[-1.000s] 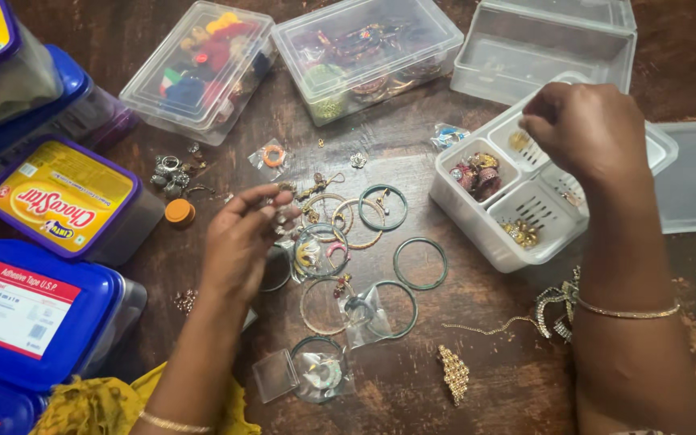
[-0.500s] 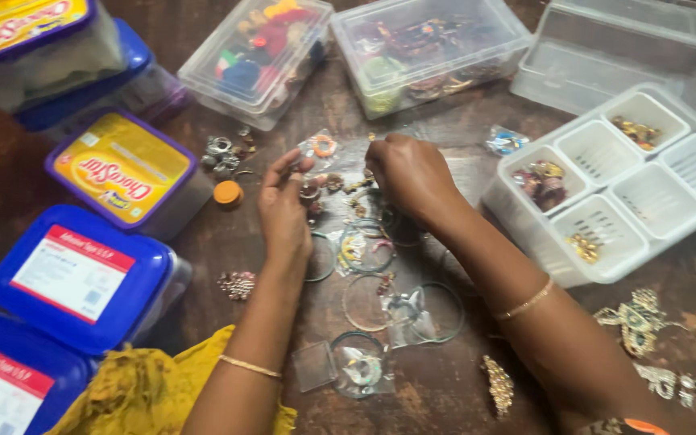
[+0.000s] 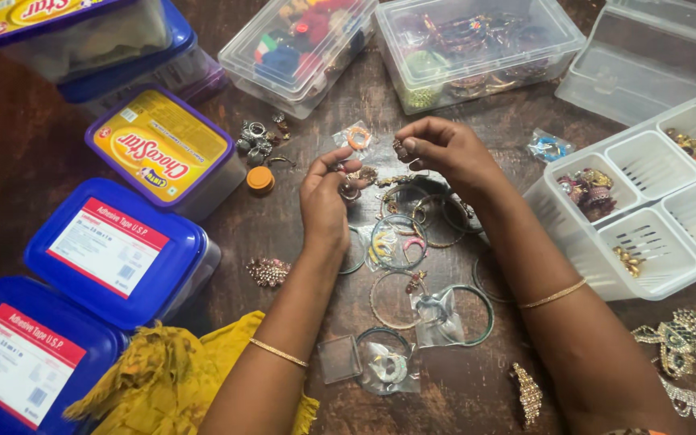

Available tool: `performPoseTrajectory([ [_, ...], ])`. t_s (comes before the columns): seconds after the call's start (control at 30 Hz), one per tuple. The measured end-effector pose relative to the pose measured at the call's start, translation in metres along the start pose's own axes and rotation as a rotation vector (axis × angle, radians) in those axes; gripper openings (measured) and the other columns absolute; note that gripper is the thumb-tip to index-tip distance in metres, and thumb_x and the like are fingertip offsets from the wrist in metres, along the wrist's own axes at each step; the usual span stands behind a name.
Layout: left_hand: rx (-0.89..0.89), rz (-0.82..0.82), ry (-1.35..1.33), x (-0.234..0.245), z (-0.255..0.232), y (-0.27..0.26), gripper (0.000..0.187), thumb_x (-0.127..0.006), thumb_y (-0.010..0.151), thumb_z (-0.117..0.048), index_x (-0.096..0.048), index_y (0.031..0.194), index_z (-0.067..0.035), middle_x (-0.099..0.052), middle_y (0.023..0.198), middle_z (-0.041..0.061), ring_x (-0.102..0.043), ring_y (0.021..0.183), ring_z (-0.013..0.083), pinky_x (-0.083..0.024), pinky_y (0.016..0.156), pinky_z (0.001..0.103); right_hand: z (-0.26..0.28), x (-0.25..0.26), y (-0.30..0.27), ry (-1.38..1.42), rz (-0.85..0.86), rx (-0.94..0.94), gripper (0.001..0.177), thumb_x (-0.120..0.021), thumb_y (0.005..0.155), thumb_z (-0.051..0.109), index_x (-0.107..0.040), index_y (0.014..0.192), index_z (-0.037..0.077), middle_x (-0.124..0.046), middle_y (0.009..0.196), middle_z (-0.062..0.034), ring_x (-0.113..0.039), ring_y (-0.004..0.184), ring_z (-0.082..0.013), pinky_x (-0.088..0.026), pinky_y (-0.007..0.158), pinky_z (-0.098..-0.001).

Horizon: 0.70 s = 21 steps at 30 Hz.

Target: The person sorts various items of jewelry on a table, placing them into a divided plastic storage container. The person handles earrings, bangles, and necklaces, placing some into the container and leaving others on the table surface.

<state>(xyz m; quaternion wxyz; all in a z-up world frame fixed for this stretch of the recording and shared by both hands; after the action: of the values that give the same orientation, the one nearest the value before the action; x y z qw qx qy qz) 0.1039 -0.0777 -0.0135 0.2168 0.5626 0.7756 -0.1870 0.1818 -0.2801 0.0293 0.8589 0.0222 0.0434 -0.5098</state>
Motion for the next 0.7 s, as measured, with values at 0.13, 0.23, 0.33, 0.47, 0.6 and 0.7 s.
performPoseTrajectory([
  [0.13, -0.004, 0.028, -0.013, -0.002, -0.010, -0.004, 0.036, -0.049, 0.089, 0.002, -0.068, 0.120, 0.000, -0.072, 0.100, 0.009, -0.061, 0.071, 0.0096, -0.047, 0.064, 0.020, -0.005, 0.000, 0.002, 0.199, 0.047, -0.001, 0.022, -0.074, 0.094, 0.009, -0.069, 0.115, 0.005, -0.072, 0.101, -0.0027, -0.070, 0.094, -0.0139, -0.057, 0.081, -0.0296],
  [0.23, 0.036, -0.025, 0.012, 0.000, -0.019, -0.004, 0.028, -0.053, 0.091, -0.004, -0.069, 0.114, -0.004, -0.067, 0.087, 0.003, -0.051, 0.062, 0.0048, -0.038, 0.051, 0.020, 0.001, -0.004, -0.001, 0.285, 0.073, 0.013, 0.023, -0.075, 0.092, 0.007, -0.068, 0.114, 0.006, -0.071, 0.101, -0.0029, -0.071, 0.094, -0.0149, -0.059, 0.082, -0.0314],
  [0.33, 0.000, -0.031, 0.184, 0.000, -0.023, -0.001, 0.021, -0.059, 0.092, -0.005, -0.072, 0.108, -0.002, -0.064, 0.081, 0.002, -0.048, 0.060, 0.0048, -0.038, 0.053, 0.019, 0.006, -0.016, 0.001, 0.086, -0.005, 0.005, 0.022, -0.073, 0.092, 0.009, -0.067, 0.113, 0.006, -0.072, 0.100, -0.0051, -0.073, 0.093, -0.0163, -0.059, 0.080, -0.0315],
  [0.47, -0.150, -0.175, 0.142, 0.027, -0.036, 0.018, 0.016, -0.059, 0.090, -0.005, -0.071, 0.101, -0.006, -0.057, 0.076, -0.003, -0.044, 0.060, 0.0036, -0.034, 0.051, 0.020, -0.002, -0.041, 0.038, -0.113, -0.014, -0.006, 0.021, -0.071, 0.091, 0.008, -0.068, 0.112, 0.005, -0.074, 0.099, -0.0049, -0.074, 0.090, -0.0139, -0.061, 0.078, -0.0289],
  [0.6, -0.716, -0.301, 0.484, 0.060, -0.060, 0.021, 0.010, -0.058, 0.096, -0.001, -0.068, 0.095, -0.004, -0.061, 0.089, -0.002, -0.051, 0.078, 0.0042, -0.042, 0.071, 0.021, -0.019, -0.088, 0.101, -0.219, 0.063, -0.004, 0.020, -0.071, 0.091, 0.003, -0.068, 0.111, 0.001, -0.072, 0.094, -0.0107, -0.070, 0.078, -0.0154, -0.059, 0.065, -0.0280],
  [0.7, -0.641, -0.367, 0.371, 0.075, -0.059, 0.028, 0.009, -0.057, 0.094, -0.002, -0.066, 0.092, -0.005, -0.053, 0.078, -0.003, -0.045, 0.068, 0.0050, -0.035, 0.061, 0.022, -0.018, -0.122, 0.132, -0.299, 0.067, 0.049, 0.023, -0.072, 0.091, 0.001, -0.069, 0.113, 0.000, -0.075, 0.094, -0.0113, -0.071, 0.077, -0.0168, -0.060, 0.066, -0.0276],
])
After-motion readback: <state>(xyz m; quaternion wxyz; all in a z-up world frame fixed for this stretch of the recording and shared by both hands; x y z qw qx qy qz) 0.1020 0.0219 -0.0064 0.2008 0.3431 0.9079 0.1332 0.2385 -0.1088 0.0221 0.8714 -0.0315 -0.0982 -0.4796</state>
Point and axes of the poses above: each hand's wrist, its own y-axis towards the middle knuckle, its own x-axis out of the back of the hand, z = x × y, the point moved 3 cm from there along y, towards the middle knuckle
